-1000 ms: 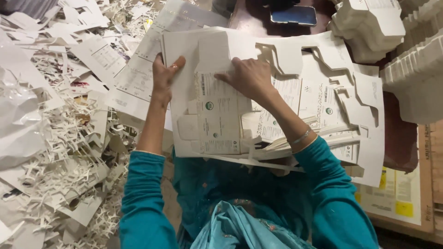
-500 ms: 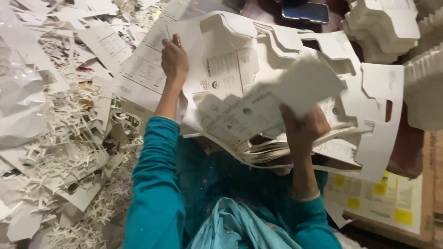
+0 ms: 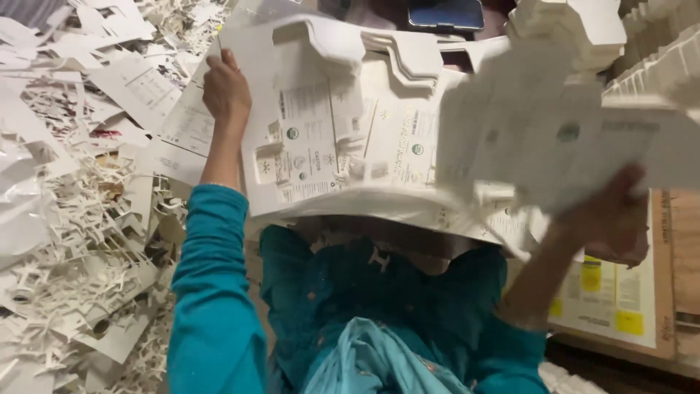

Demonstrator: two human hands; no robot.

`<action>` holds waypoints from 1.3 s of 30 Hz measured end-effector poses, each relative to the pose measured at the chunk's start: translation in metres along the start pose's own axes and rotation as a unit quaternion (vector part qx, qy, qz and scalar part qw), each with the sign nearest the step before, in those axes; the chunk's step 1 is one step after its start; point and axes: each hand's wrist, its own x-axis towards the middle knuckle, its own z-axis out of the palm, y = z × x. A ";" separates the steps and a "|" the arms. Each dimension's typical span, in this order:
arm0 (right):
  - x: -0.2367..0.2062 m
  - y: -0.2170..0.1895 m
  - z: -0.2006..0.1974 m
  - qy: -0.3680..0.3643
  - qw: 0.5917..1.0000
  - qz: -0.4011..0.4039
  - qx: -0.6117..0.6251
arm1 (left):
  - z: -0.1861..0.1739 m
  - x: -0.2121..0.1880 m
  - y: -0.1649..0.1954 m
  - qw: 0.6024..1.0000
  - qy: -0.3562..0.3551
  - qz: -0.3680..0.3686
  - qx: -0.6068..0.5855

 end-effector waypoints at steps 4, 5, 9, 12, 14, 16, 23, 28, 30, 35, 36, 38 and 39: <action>-0.002 0.031 0.062 -0.078 0.978 0.029 0.189 | -0.007 -0.005 -0.014 0.999 -0.007 0.000 0.039; -0.004 0.029 0.072 -0.079 0.978 0.051 0.186 | -0.006 -0.004 -0.018 0.999 -0.030 -0.016 0.033; -0.015 0.019 0.089 -0.060 0.975 0.123 0.173 | -0.002 0.002 -0.014 0.990 -0.115 -0.002 0.078; -0.029 0.028 0.092 -0.073 0.991 0.070 0.085 | 0.006 0.000 0.014 0.971 0.072 0.223 0.053; -0.038 0.033 0.093 -0.111 0.994 0.000 0.005 | 0.009 -0.013 0.051 0.949 0.042 0.306 -0.059; -0.045 0.032 0.091 -0.162 0.981 -0.067 -0.078 | 0.017 -0.044 0.092 0.903 -0.027 0.404 -0.142; -0.038 -0.032 0.080 -0.294 0.954 -0.059 -0.022 | 0.003 -0.140 0.187 0.859 -0.097 0.493 0.095; -0.017 -0.065 0.113 -0.345 0.925 -0.148 -0.058 | -0.030 -0.139 0.185 0.848 0.050 0.522 0.078; -0.011 -0.066 0.138 -0.356 0.909 -0.211 -0.040 | -0.018 -0.132 0.195 0.888 -0.143 0.427 0.090; -0.021 -0.043 0.186 -0.350 0.915 0.016 0.199 | -0.004 -0.095 0.150 0.895 -0.093 0.433 -0.055; -0.029 -0.037 0.190 -0.386 0.893 0.066 0.222 | -0.001 -0.087 0.141 0.909 -0.096 0.400 -0.072; -0.050 -0.025 0.196 -0.455 0.852 0.147 0.213 | 0.011 -0.083 0.121 0.918 -0.095 0.363 -0.132; -0.065 -0.020 0.201 -0.483 0.839 0.172 0.183 | 0.018 -0.082 0.115 0.909 -0.088 0.369 -0.175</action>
